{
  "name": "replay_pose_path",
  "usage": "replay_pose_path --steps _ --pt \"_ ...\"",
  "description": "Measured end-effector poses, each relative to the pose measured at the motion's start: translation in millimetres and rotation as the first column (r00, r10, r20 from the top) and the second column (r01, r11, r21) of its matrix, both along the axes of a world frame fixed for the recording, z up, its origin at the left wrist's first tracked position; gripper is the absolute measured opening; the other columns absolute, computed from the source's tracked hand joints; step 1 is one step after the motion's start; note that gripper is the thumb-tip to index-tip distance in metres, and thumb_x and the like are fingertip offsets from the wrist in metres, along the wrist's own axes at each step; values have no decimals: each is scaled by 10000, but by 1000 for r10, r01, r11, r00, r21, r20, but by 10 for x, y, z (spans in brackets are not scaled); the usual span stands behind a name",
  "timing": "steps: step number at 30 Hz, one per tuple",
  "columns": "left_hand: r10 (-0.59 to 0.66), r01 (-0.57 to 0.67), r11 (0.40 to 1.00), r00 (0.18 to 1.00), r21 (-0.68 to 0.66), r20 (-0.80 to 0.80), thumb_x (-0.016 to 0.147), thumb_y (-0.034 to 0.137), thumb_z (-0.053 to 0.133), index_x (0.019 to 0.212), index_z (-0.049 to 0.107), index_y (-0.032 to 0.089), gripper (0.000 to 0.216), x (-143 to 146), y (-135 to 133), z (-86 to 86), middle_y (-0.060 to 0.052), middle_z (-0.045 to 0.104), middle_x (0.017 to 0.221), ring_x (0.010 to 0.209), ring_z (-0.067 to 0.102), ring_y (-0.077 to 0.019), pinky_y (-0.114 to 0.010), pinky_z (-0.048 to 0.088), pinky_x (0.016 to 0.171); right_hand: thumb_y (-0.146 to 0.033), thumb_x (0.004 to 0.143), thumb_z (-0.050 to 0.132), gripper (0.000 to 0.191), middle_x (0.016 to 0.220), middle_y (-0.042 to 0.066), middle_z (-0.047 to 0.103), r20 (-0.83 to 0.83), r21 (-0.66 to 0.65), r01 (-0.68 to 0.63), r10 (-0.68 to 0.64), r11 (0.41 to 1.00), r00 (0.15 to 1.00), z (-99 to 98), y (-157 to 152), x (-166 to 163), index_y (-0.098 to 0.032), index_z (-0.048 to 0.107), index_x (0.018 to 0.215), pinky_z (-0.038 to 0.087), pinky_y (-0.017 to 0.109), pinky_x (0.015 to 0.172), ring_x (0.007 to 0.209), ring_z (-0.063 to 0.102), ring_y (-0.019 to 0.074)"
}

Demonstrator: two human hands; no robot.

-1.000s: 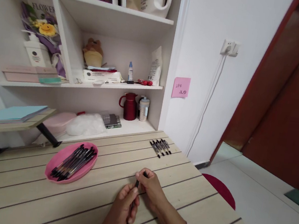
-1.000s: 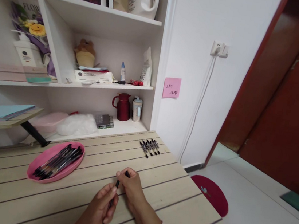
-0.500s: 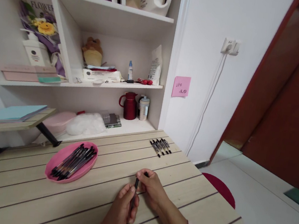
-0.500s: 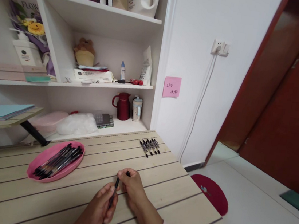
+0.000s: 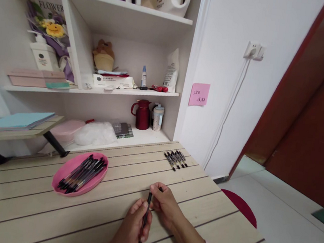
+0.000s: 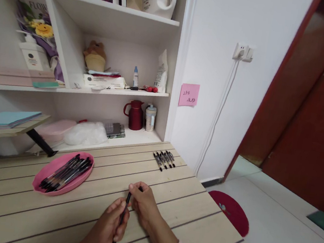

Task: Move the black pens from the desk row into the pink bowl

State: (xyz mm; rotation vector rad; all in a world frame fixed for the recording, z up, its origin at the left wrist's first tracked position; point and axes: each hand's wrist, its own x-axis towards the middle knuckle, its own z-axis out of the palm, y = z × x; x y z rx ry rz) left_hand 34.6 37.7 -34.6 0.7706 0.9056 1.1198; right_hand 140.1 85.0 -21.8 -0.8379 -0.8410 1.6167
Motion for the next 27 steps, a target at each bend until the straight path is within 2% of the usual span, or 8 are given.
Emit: replay_pose_path --steps 3,7,11,14,17,20,23,27 --pt "8 -8 1000 1000 -13 0 755 418 569 757 453 185 260 0 1 8 58 512 541 289 289 -6 -147 184 298 -418 540 762 366 369 -88 405 12 22 -19 18 1000 1000 -12 7 3 -151 530 631 238 183 385 336 305 31" --pt "-5 5 1000 1000 -15 26 751 411 578 760 465 185 253 2 4 19 62 509 538 298 299 -6 -139 182 302 -470 602 708 372 414 -69 468 -20 20 -39 39 999 999 -18 14 6 -142 573 714 253 188 389 332 297 27" --pt "-2 3 1000 999 -22 54 729 405 608 742 456 187 265 -5 8 15 61 518 538 287 301 -6 -143 171 298 -433 547 755 367 362 -80 417 5 13 -14 14 1000 1000 -19 12 7 -150 535 626 215 182 378 333 327 37" --pt "-10 13 999 997 -41 74 721 402 618 759 455 188 271 -13 14 13 63 512 535 288 297 -5 -143 162 300 -440 574 737 369 354 -84 404 -14 43 -55 55 998 998 -4 7 14 -119 595 688 263 190 397 332 302 29" --pt "-19 21 999 997 -31 74 734 401 604 765 460 185 261 -17 18 16 60 509 541 303 305 -6 -140 167 308 -460 610 710 387 450 -51 509 -34 40 -61 63 997 997 7 0 12 -123 606 772 266 187 388 338 304 22" --pt "-23 24 1000 997 -19 74 739 400 598 754 456 186 257 -17 16 21 62 503 538 304 303 -7 -143 173 309 -428 582 741 355 489 -38 538 -5 18 -40 40 999 999 -6 -6 3 -146 567 710 206 172 358 354 356 33" --pt "-44 46 999 995 -18 90 724 401 615 731 444 191 271 -19 12 25 69 495 527 291 293 -5 -149 165 305 -396 559 762 339 425 -60 480 -22 34 -43 43 999 999 -17 0 8 -141 562 661 250 177 369 348 340 34" --pt "-71 75 996 992 -39 104 714 397 625 739 459 189 267 -27 8 24 61 521 544 286 294 -5 -152 156 299 -427 589 723 358 670 11 626 -127 36 40 -35 999 991 5 55 57 -144 604 773 270 190 361 355 295 16"
